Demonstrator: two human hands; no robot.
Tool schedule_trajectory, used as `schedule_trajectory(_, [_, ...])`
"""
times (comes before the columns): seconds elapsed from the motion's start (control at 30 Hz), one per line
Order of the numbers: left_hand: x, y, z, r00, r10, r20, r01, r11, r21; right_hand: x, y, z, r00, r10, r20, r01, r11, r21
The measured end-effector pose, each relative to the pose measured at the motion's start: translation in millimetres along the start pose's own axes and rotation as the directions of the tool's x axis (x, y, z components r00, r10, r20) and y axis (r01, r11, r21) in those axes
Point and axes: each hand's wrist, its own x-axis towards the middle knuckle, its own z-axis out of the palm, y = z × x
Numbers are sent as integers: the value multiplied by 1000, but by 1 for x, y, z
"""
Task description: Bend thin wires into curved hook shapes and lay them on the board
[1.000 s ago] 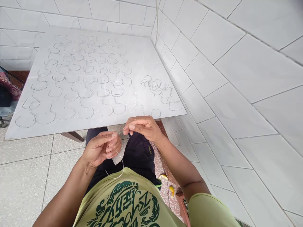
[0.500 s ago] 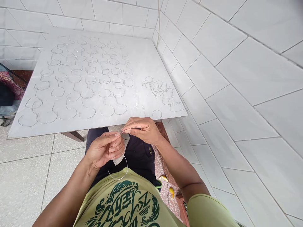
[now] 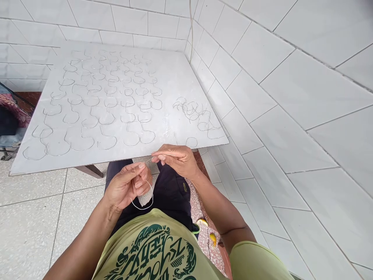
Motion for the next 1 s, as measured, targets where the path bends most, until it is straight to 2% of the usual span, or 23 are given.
schedule_trajectory(0.1, [-1, 0, 2, 1000, -5, -13, 5, 1000, 10, 1, -1, 4, 995, -100, -30, 96, 988, -121])
schedule_trajectory(0.17, [-1, -1, 3, 1000, -16, -12, 16, 1000, 10, 1, -3, 5, 992, -124, -34, 116, 975, -188])
schedule_trajectory(0.4, [2, -4, 4, 999, -29, 36, 30, 999, -29, 1, -9, 9, 998, -30, -53, 18, 980, -199])
schedule_trajectory(0.53, [2, -5, 5, 999, -44, 20, 44, 999, -12, 0, -6, 12, 994, -79, -70, 57, 958, -281])
schedule_trajectory(0.63, [1, -5, 4, 997, -67, -27, 67, 998, 18, 1, -2, 11, 990, -130, -49, 102, 918, -382])
schedule_trajectory(0.8, [0, -3, 1, 994, -70, -84, 76, 994, 75, -1, 0, 1, 991, -131, 16, 122, 863, -490])
schedule_trajectory(0.9, [3, -2, 3, 992, -64, -106, 78, 988, 137, -2, -2, -4, 991, -119, 66, 135, 790, -598])
schedule_trajectory(1.0, [4, -2, 8, 986, -45, -158, 72, 983, 171, -5, -4, -7, 983, -130, 127, 181, 679, -712])
